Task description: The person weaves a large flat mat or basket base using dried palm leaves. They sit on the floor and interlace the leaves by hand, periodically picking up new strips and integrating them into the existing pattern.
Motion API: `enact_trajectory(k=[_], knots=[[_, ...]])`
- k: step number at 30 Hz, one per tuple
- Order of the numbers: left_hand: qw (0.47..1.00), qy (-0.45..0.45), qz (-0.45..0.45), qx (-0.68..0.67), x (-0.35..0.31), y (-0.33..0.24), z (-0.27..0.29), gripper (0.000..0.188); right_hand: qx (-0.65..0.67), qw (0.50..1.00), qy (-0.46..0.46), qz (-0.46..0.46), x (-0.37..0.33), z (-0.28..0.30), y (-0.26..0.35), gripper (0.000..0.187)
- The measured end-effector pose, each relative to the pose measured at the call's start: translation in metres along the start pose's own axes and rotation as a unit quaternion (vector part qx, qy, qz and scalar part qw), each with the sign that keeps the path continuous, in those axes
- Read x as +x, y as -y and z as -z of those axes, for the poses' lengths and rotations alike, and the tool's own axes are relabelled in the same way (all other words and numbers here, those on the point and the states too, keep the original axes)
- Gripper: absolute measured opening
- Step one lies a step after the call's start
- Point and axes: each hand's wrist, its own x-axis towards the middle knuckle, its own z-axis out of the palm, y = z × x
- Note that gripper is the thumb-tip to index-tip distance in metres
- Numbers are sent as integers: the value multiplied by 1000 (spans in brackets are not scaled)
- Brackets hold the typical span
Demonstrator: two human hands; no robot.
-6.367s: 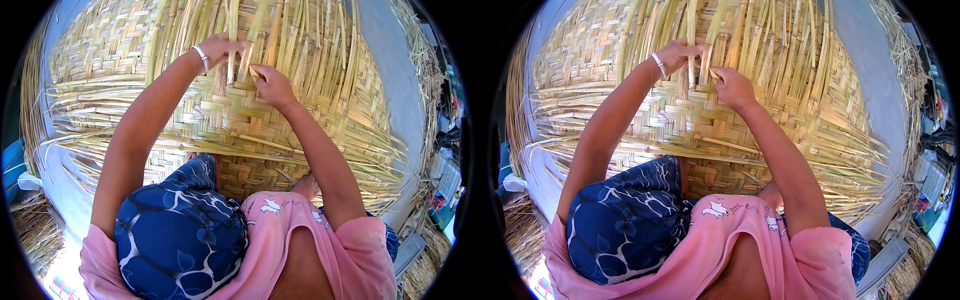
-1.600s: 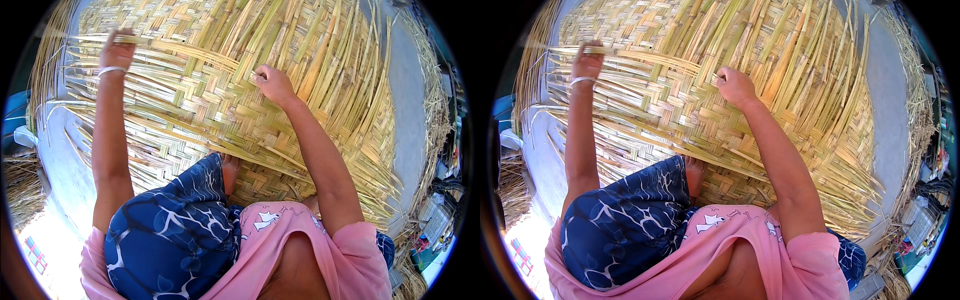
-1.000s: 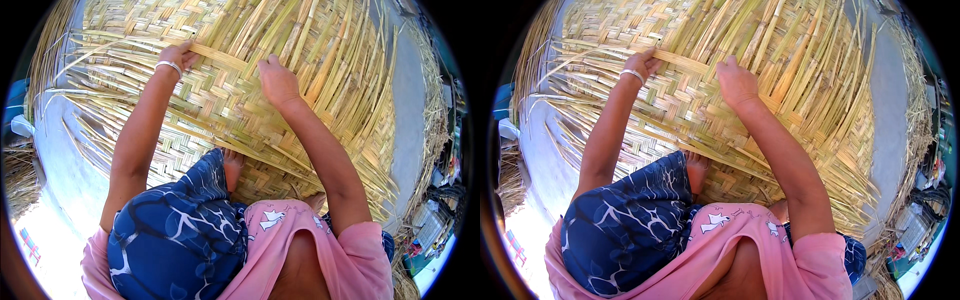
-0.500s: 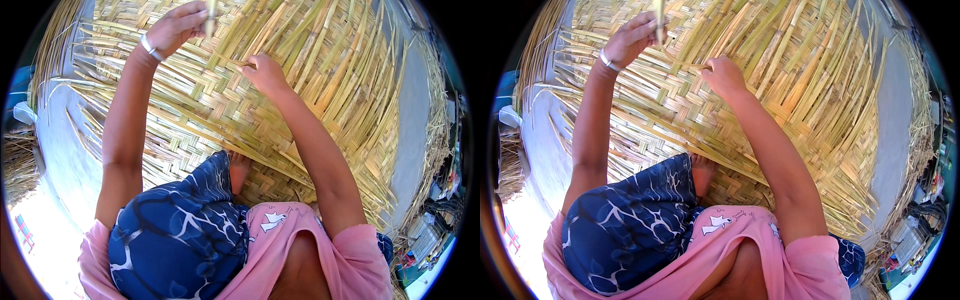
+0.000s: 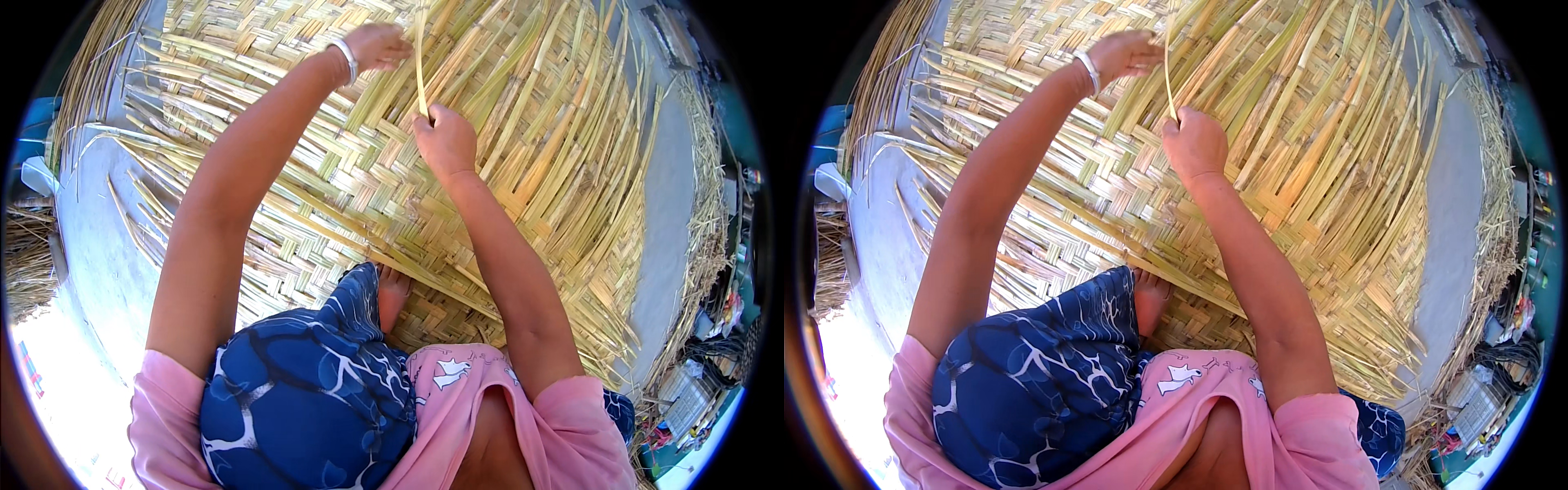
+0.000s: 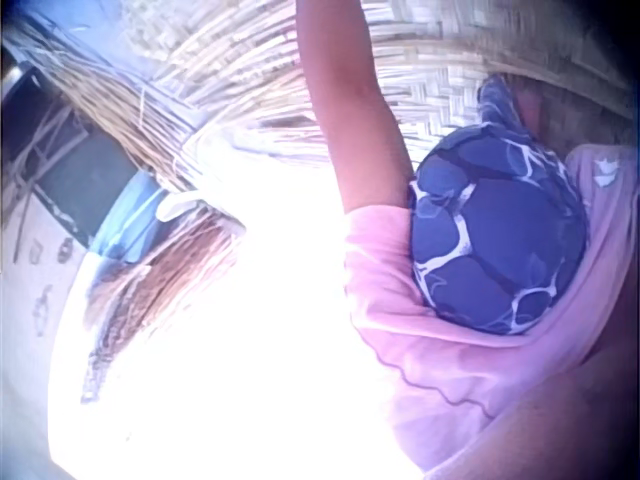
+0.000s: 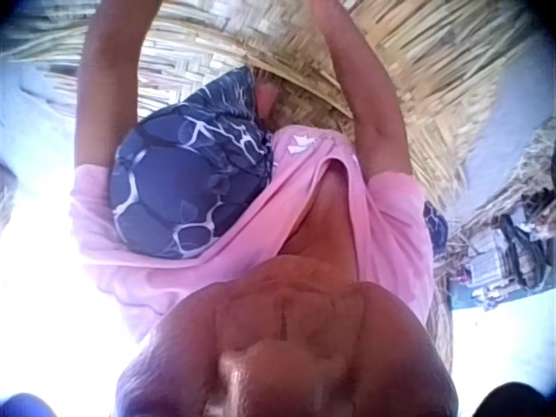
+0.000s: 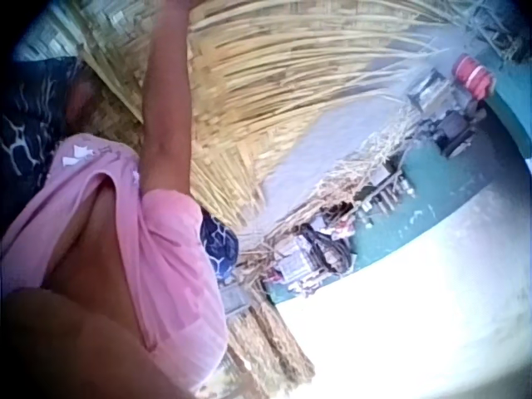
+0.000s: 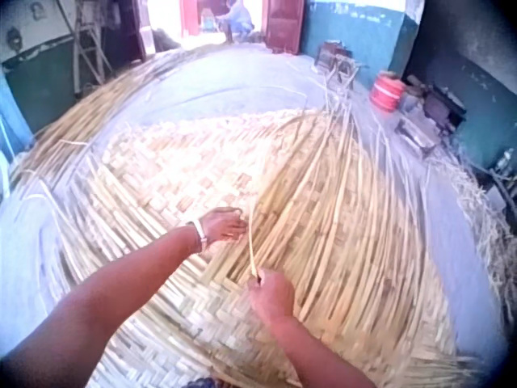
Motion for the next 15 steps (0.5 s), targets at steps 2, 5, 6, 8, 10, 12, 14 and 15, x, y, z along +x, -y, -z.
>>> enact_trajectory(k=[2,5,6,8,10,12,14,15], knots=[[966,50,-84,240,18,24,5,37,23,999,-27,-5,-2,-4,-3,22],[893,-41,-32,448,32,28,-17,32,67,995,-69,-10,-9,-5,-5,23],[849,-64,-17,524,35,25,-24,31,72,995,-75,-9,-13,-2,-5,22],[827,-50,9,559,37,15,-34,31,86,993,-81,-7,-24,1,-2,20],[806,-44,29,590,43,4,-43,32,142,985,-96,-4,-32,-1,-5,20],[838,-20,62,541,44,-4,-38,37,182,977,-110,4,-35,-3,-8,19],[880,19,160,447,47,-7,-29,42,206,971,-123,12,-38,-5,-10,20],[891,19,161,423,45,-5,-26,42,224,967,-120,-4,-37,-6,-11,20]])
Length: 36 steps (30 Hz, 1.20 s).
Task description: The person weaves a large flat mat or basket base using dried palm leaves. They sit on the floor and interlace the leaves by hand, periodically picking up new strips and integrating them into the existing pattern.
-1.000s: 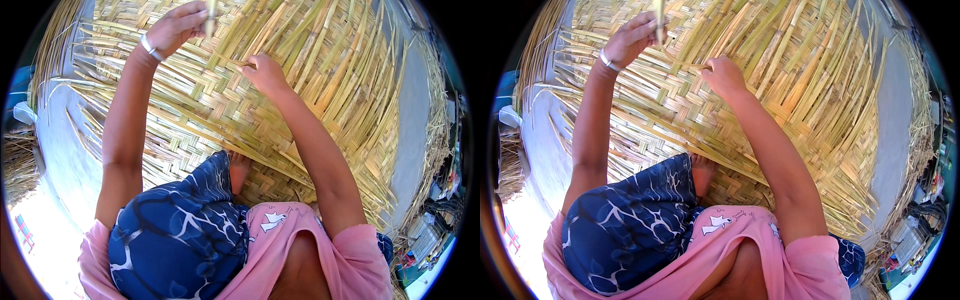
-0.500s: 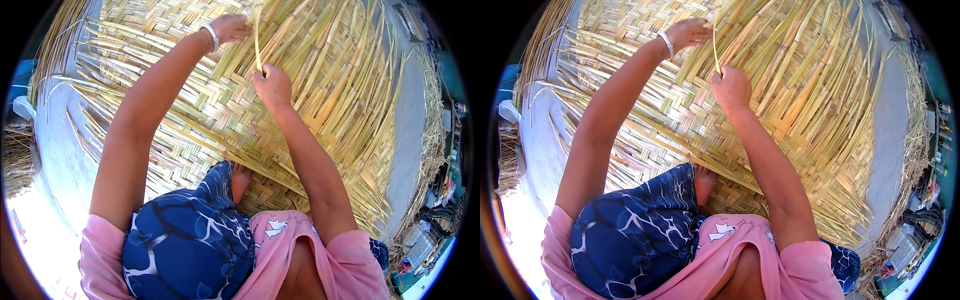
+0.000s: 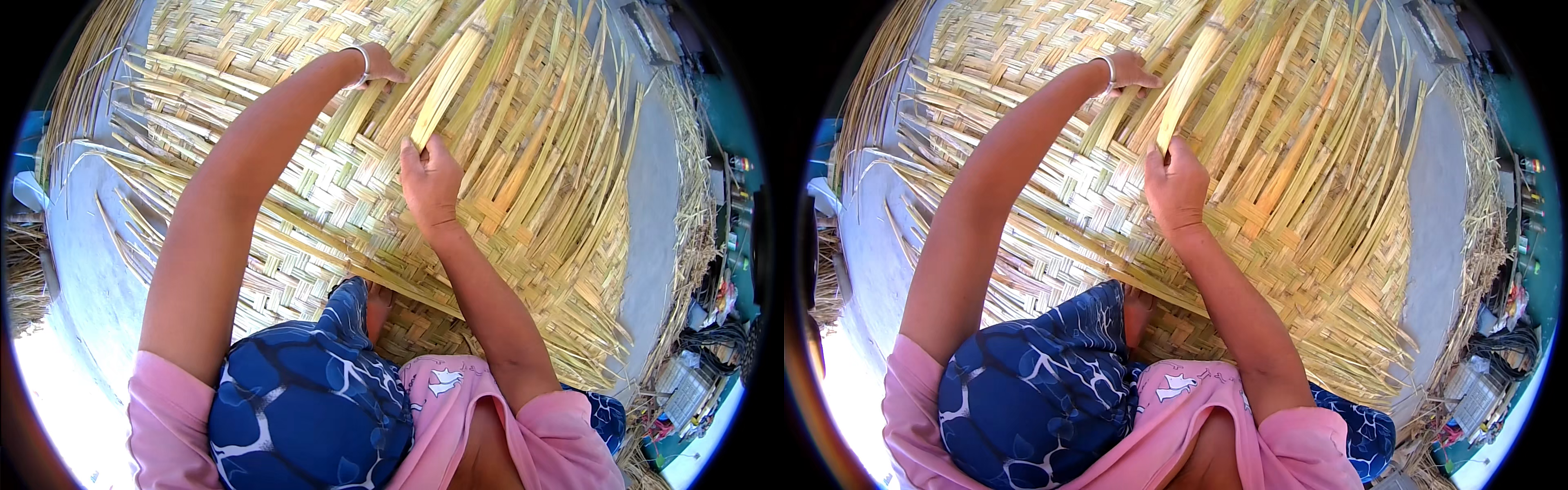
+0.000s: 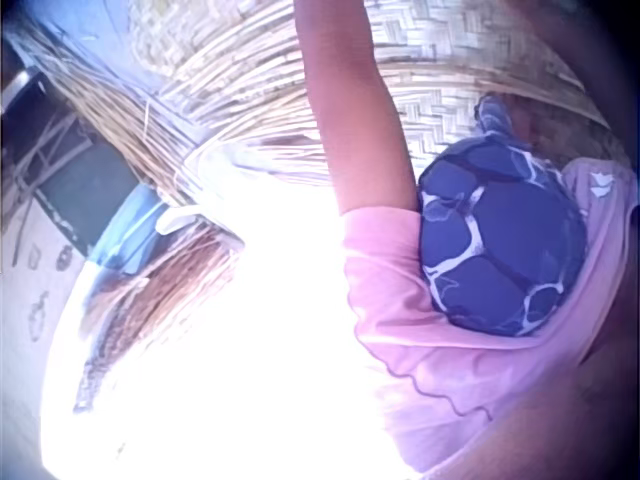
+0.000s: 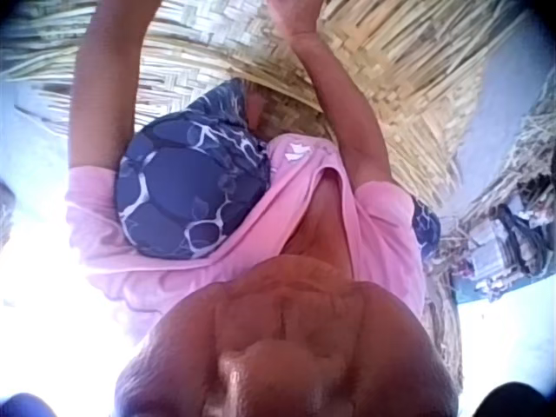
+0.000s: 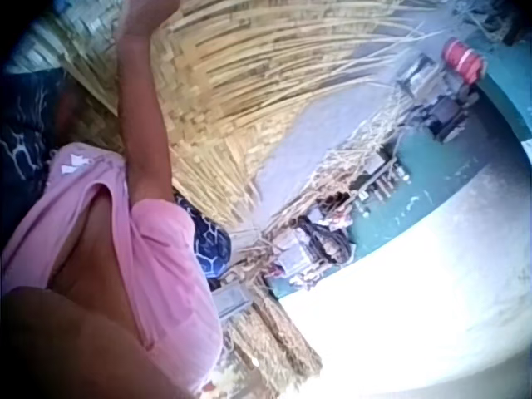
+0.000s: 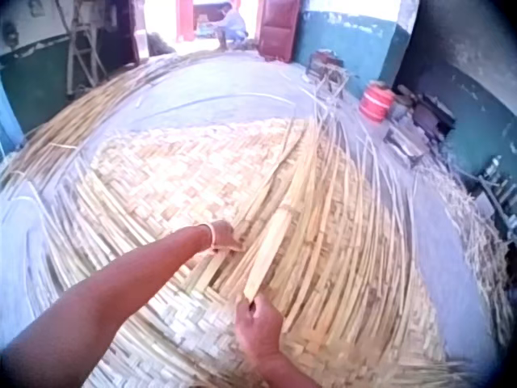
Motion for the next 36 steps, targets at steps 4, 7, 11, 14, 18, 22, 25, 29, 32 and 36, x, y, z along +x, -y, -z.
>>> enact_trajectory(k=[4,7,11,14,18,22,25,29,32,36], knots=[[998,19,-10,-63,-13,-7,1,44,50,997,-16,-63,8,-4,-6,20],[995,13,-31,-94,-11,2,0,46,104,989,-7,-107,11,-8,-2,19],[948,26,-105,-301,-8,35,-19,47,98,985,16,-138,22,-15,-6,19],[882,80,-122,-449,-19,43,-23,44,14,992,29,-124,38,-23,-22,20],[840,119,-156,-506,-30,49,-23,40,-206,975,85,6,38,-29,-19,23],[841,118,-140,-508,-30,48,-20,43,-193,972,97,86,33,-30,-35,29],[785,89,-175,-588,-32,58,-17,44,-178,971,128,97,39,-26,-39,30],[647,-45,-138,-748,-42,88,-11,47,-174,964,201,7,46,-18,-32,26],[560,-93,-116,-815,-55,115,6,45,-157,968,193,-17,48,-20,-34,25],[512,-244,-23,-823,-91,139,27,52,-159,970,183,-10,47,-21,-33,24]])
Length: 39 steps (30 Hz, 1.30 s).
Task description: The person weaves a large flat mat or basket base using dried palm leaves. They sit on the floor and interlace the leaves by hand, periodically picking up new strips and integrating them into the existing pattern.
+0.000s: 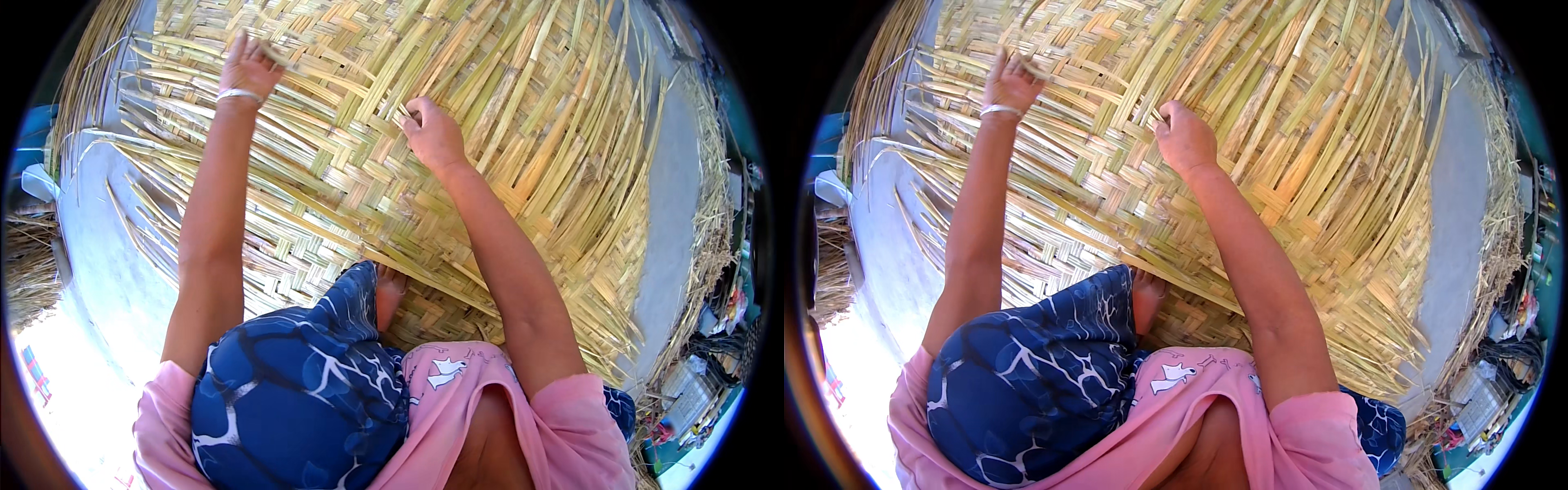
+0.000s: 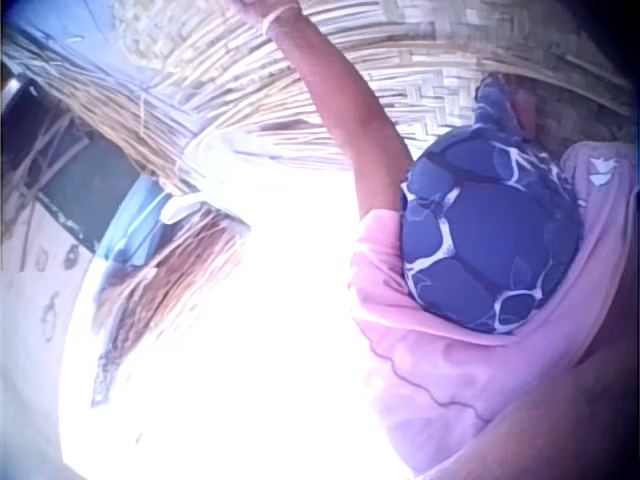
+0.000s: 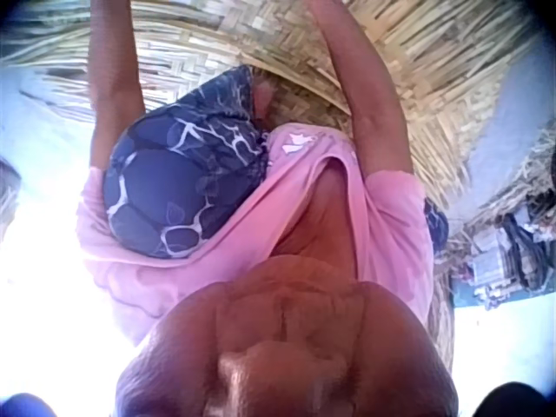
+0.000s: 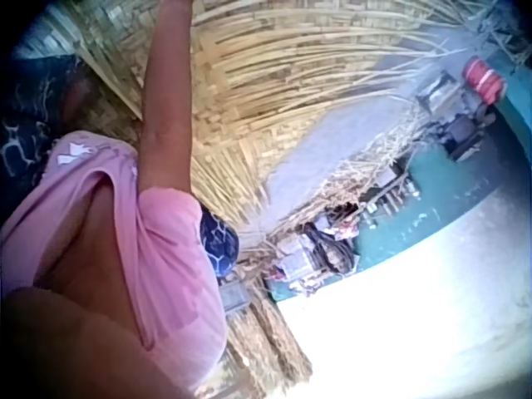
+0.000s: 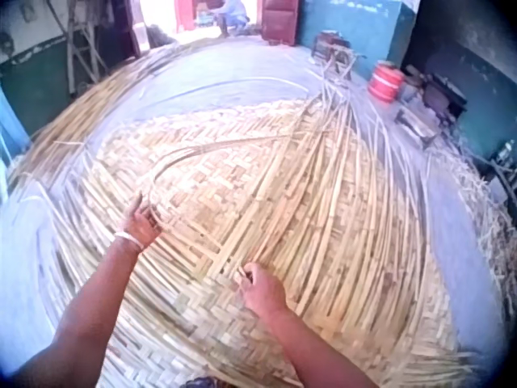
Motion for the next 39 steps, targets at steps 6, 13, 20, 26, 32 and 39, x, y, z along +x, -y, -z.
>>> enact_trajectory(k=[6,13,20,26,32,39], knots=[[991,108,-70,42,7,-76,48,20,-49,995,-48,76,-8,-7,-2,24],[958,81,-226,156,-18,-91,24,14,-72,976,-144,145,-36,-22,-3,34],[882,-130,-308,333,20,-73,34,19,-218,938,-124,241,-38,-23,-13,40],[689,-224,-409,554,78,-92,107,29,-344,890,-113,277,-45,-33,-10,36],[715,-150,-171,661,13,-77,39,48,-288,905,-128,285,-64,-30,-20,37],[317,204,-440,815,-27,19,16,33,-267,929,-133,220,-104,-12,-39,48]])
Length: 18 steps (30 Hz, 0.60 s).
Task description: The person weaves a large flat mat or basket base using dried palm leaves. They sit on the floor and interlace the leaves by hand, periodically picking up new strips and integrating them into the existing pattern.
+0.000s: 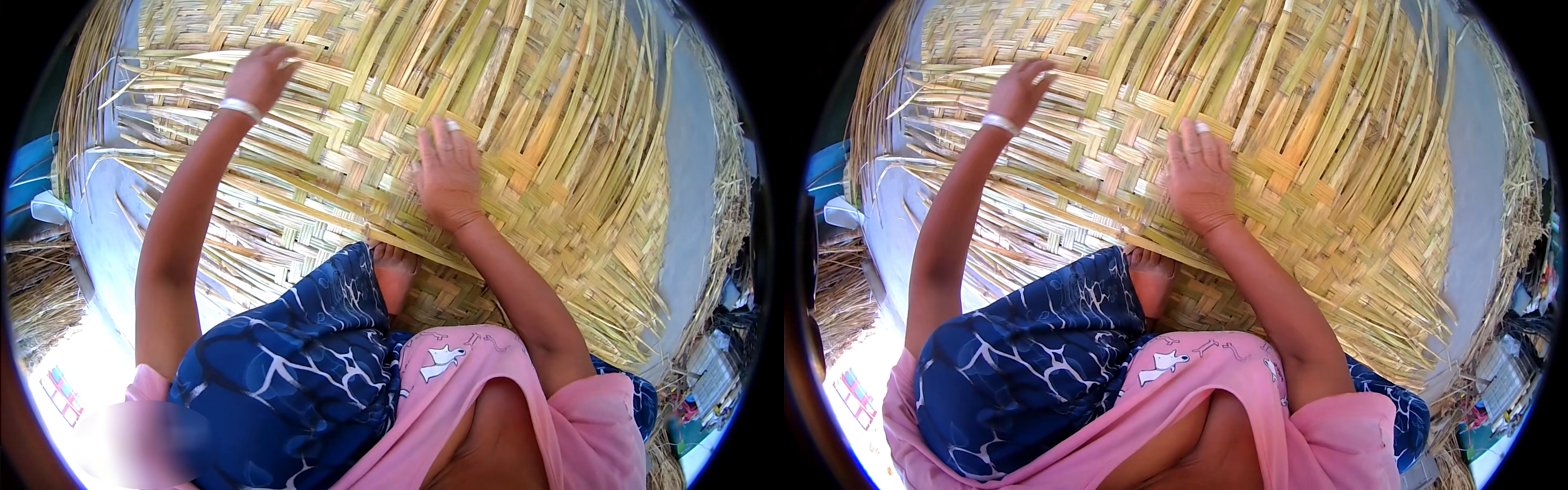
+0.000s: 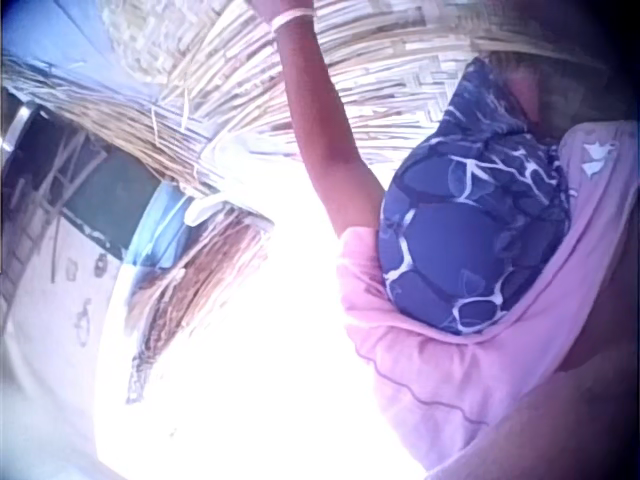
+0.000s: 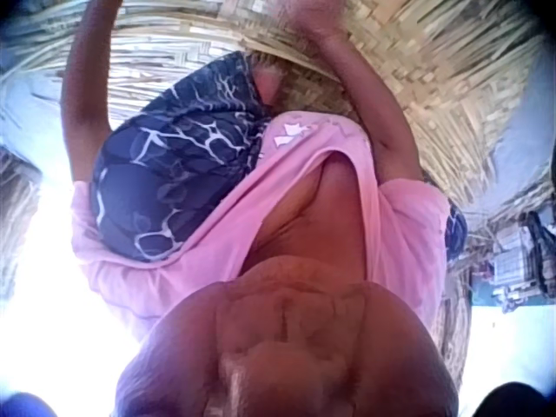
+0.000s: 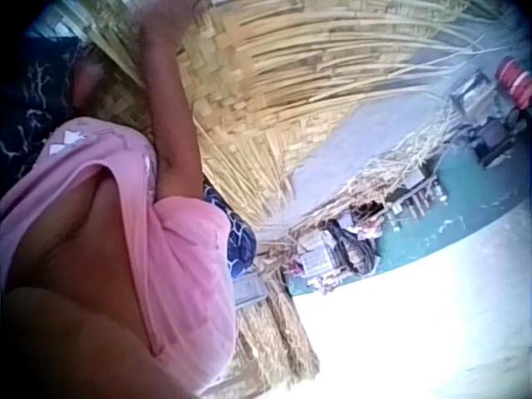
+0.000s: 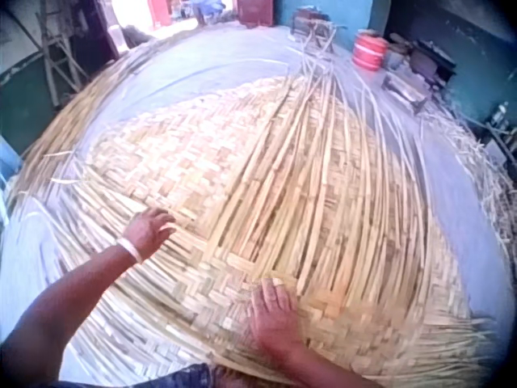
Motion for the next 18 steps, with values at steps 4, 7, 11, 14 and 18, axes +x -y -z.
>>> enact_trajectory(k=[4,7,11,14,18], knots=[[987,131,-70,57,31,-29,-20,39,-31,999,10,-29,-7,-1,-20,56],[962,263,-47,60,56,-37,-6,42,-42,999,16,-27,-8,-4,-22,57],[943,333,4,-14,64,-37,1,41,-45,999,9,-29,-9,-7,-22,57],[956,276,-47,90,65,-57,8,38,-49,998,4,-30,-9,-8,-22,57],[964,216,-80,135,59,-49,-11,35,-41,999,-3,-31,-8,-7,-20,57]])
